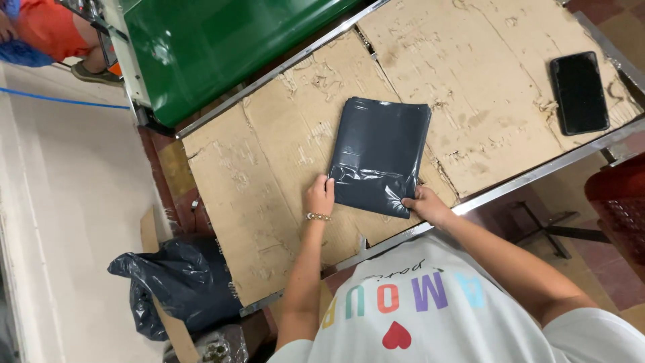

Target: Folding plastic bags and placing them into a storage crate

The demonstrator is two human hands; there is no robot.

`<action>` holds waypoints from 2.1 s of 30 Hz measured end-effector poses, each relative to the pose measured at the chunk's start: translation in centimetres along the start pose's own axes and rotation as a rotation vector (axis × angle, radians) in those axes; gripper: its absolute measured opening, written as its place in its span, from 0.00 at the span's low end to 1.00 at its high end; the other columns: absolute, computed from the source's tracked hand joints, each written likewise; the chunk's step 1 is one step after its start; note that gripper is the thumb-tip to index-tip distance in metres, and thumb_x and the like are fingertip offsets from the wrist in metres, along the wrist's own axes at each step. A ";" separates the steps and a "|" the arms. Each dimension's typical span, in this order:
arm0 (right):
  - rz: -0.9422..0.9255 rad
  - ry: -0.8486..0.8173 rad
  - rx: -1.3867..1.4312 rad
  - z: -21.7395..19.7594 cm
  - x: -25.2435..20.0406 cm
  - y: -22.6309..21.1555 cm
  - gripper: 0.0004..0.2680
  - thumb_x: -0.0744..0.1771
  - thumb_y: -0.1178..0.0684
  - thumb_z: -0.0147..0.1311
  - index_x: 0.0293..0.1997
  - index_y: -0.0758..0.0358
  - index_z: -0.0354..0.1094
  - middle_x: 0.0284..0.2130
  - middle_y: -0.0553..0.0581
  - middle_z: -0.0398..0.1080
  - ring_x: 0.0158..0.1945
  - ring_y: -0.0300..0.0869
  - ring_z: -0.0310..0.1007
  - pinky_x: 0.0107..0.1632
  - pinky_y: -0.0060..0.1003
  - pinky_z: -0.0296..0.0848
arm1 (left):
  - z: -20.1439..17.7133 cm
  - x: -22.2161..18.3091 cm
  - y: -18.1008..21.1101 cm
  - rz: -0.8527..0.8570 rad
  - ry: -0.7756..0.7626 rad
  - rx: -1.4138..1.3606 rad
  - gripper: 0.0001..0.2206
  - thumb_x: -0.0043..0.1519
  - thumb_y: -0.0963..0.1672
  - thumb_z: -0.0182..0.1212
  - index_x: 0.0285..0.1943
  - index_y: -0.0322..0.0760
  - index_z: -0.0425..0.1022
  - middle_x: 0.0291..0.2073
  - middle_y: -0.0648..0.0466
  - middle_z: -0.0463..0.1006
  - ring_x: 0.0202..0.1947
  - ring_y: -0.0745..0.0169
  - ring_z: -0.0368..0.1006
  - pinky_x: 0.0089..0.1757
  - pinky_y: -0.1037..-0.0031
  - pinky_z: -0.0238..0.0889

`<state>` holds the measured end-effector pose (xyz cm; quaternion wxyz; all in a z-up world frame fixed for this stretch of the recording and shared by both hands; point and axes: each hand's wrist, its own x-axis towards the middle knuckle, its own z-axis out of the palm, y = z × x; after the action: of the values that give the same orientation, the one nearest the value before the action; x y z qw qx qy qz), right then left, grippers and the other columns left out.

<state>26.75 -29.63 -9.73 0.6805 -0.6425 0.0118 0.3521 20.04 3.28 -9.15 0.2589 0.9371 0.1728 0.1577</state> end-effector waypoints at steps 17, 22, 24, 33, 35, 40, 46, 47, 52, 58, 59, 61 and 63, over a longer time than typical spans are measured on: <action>-0.130 0.172 -0.358 -3.9 -9.7 -5.4 0.17 0.65 0.51 0.63 0.56 0.63 0.64 0.37 0.59 0.79 0.39 0.48 0.82 0.42 0.44 0.82 | 2.1 12.2 11.9 0.131 0.026 -0.012 0.11 0.58 0.49 0.70 0.45 0.44 0.79 0.36 0.49 0.75 0.42 0.42 0.75 0.44 0.57 0.68; -0.313 0.358 -0.283 -9.8 -13.8 -9.2 0.23 0.64 0.48 0.66 0.64 0.63 0.61 0.42 0.62 0.75 0.45 0.51 0.79 0.47 0.47 0.80 | -7.2 7.2 28.2 0.550 -0.014 -0.241 0.08 0.64 0.48 0.67 0.45 0.44 0.77 0.44 0.57 0.74 0.41 0.52 0.76 0.42 0.68 0.71; -0.457 0.499 -0.262 -13.5 -16.6 -11.4 0.34 0.61 0.46 0.73 0.69 0.70 0.55 0.54 0.72 0.67 0.61 0.61 0.69 0.64 0.56 0.67 | -10.6 5.3 34.9 0.687 -0.130 -0.508 0.08 0.63 0.47 0.66 0.43 0.40 0.78 0.41 0.53 0.78 0.43 0.52 0.78 0.45 0.70 0.71; -0.835 1.059 -0.216 -34.7 -40.7 -18.8 0.17 0.67 0.57 0.64 0.58 0.77 0.62 0.44 0.66 0.69 0.48 0.49 0.71 0.59 0.38 0.71 | -1.0 -5.3 61.9 0.755 -0.469 -1.144 0.07 0.61 0.38 0.67 0.44 0.30 0.75 0.37 0.43 0.76 0.37 0.50 0.73 0.45 0.65 0.69; -0.888 1.208 -0.260 -39.8 -45.0 -16.2 0.15 0.68 0.56 0.65 0.56 0.74 0.64 0.44 0.65 0.68 0.48 0.49 0.71 0.57 0.42 0.72 | 3.6 -7.5 68.4 0.741 -0.640 -1.152 0.12 0.64 0.39 0.64 0.55 0.29 0.70 0.48 0.42 0.74 0.50 0.54 0.70 0.52 0.63 0.66; -0.678 1.476 -0.379 -49.0 -54.2 -14.5 0.15 0.74 0.49 0.54 0.63 0.70 0.60 0.53 0.60 0.65 0.57 0.45 0.62 0.60 0.41 0.63 | 15.7 -15.2 82.6 0.644 -1.079 -1.005 0.17 0.69 0.49 0.51 0.63 0.36 0.64 0.54 0.50 0.76 0.53 0.63 0.72 0.55 0.71 0.65; -0.219 1.541 -0.227 -61.8 -52.8 -0.3 0.09 0.68 0.55 0.53 0.52 0.63 0.67 0.47 0.60 0.74 0.48 0.46 0.73 0.51 0.40 0.69 | 34.0 -24.1 86.5 0.683 -1.091 -0.570 0.13 0.67 0.47 0.46 0.54 0.35 0.62 0.45 0.40 0.77 0.46 0.34 0.74 0.44 0.55 0.64; -0.110 1.544 -0.139 -62.8 -52.2 1.3 0.09 0.68 0.52 0.53 0.52 0.60 0.67 0.46 0.57 0.75 0.47 0.44 0.74 0.51 0.39 0.69 | 36.5 -25.3 86.3 0.661 -1.075 -0.489 0.14 0.68 0.47 0.47 0.56 0.33 0.62 0.44 0.39 0.76 0.45 0.33 0.74 0.41 0.53 0.64; 0.162 1.602 -0.043 -67.5 -47.7 11.7 0.12 0.67 0.47 0.61 0.53 0.56 0.70 0.42 0.64 0.76 0.50 0.57 0.77 0.47 0.53 0.76 | 43.9 -28.2 84.7 0.546 -1.106 -0.236 0.18 0.69 0.46 0.49 0.65 0.31 0.61 0.56 0.33 0.74 0.59 0.32 0.73 0.58 0.46 0.67; 0.515 1.413 -0.062 -64.4 -48.0 6.8 0.18 0.69 0.37 0.56 0.65 0.43 0.64 0.49 0.61 0.75 0.57 0.55 0.73 0.58 0.55 0.72 | 50.3 -29.1 80.3 0.454 -1.081 -0.029 0.20 0.66 0.48 0.54 0.64 0.38 0.60 0.53 0.40 0.76 0.57 0.38 0.75 0.55 0.49 0.70; 0.513 1.377 -0.047 -63.7 -48.5 5.1 0.21 0.71 0.42 0.54 0.72 0.42 0.51 0.54 0.68 0.72 0.62 0.59 0.70 0.63 0.56 0.68 | 50.4 -29.0 80.1 0.465 -1.058 0.001 0.22 0.65 0.47 0.58 0.65 0.39 0.60 0.55 0.42 0.75 0.57 0.39 0.75 0.55 0.51 0.71; 0.515 1.337 -0.032 -62.3 -49.4 2.5 0.26 0.73 0.48 0.52 0.79 0.41 0.37 0.58 0.76 0.69 0.66 0.63 0.66 0.68 0.57 0.64 | 48.6 -29.5 80.3 0.471 -1.038 0.034 0.24 0.63 0.47 0.61 0.66 0.41 0.60 0.56 0.43 0.73 0.57 0.40 0.75 0.55 0.52 0.72; 0.525 1.412 0.018 -61.6 -49.5 0.5 0.22 0.72 0.49 0.52 0.76 0.52 0.49 0.57 0.78 0.68 0.65 0.64 0.67 0.66 0.57 0.66 | 45.4 -29.7 81.9 0.608 -0.993 0.013 0.35 0.59 0.42 0.67 0.73 0.34 0.51 0.60 0.37 0.65 0.61 0.28 0.69 0.58 0.50 0.71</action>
<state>16.13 -106.99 2.33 0.4102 -0.6861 0.6008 0.0070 30.91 -94.30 -8.12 0.2464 0.9079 -0.2452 -0.2344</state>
